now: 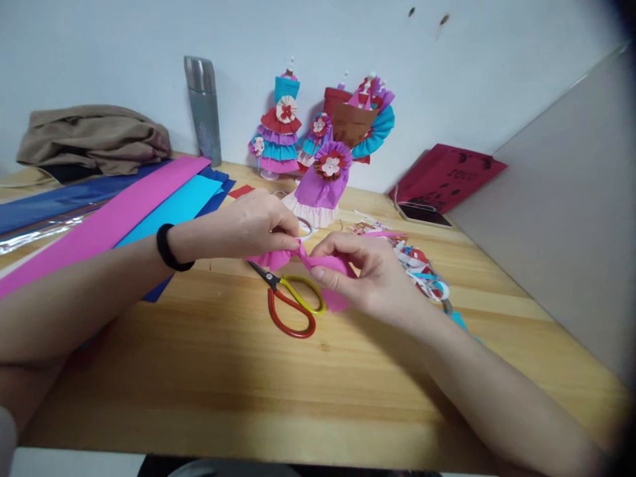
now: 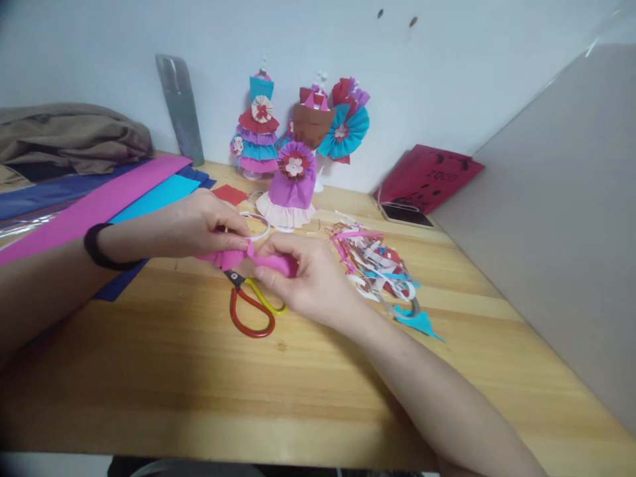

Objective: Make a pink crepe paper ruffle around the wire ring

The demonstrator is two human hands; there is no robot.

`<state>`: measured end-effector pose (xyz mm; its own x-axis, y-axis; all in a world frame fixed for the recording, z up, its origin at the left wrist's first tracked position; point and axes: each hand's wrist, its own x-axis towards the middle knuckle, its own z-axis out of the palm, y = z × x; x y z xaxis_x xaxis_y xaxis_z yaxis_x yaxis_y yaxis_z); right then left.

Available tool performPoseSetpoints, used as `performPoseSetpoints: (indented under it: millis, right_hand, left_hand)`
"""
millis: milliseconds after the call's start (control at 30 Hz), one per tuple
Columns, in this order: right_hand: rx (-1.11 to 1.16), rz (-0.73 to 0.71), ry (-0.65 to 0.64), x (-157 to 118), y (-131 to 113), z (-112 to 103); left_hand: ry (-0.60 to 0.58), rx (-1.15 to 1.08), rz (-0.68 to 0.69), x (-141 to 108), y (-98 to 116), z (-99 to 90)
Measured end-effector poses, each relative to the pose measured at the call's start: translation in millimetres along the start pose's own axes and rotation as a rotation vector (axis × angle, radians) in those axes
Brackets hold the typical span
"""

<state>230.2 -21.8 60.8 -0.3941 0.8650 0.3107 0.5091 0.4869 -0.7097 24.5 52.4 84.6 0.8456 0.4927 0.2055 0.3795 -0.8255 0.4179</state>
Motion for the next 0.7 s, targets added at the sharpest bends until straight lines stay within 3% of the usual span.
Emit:
performPoseSetpoints:
  millis: [133,267,433,700]
  right_hand:
    - [-0.097,0.011,-0.098,-0.1,-3.6,-8.6]
    - [-0.178,-0.012,0.039,-1.1,-1.7,-9.2]
    - [-0.095,0.032,-0.022,-1.4,2.1,-4.3]
    - [-0.104,0.082,0.028,0.0,-4.5,3.7]
  left_hand:
    - [-0.009,0.043,-0.036,-1.1,7.0,-0.5]
    - [-0.006,0.085,-0.081,0.0,12.4,2.0]
    - [-0.036,0.115,-0.091,0.9,14.6,5.5]
    - [-0.024,0.111,-0.057,-0.9,13.2,6.2]
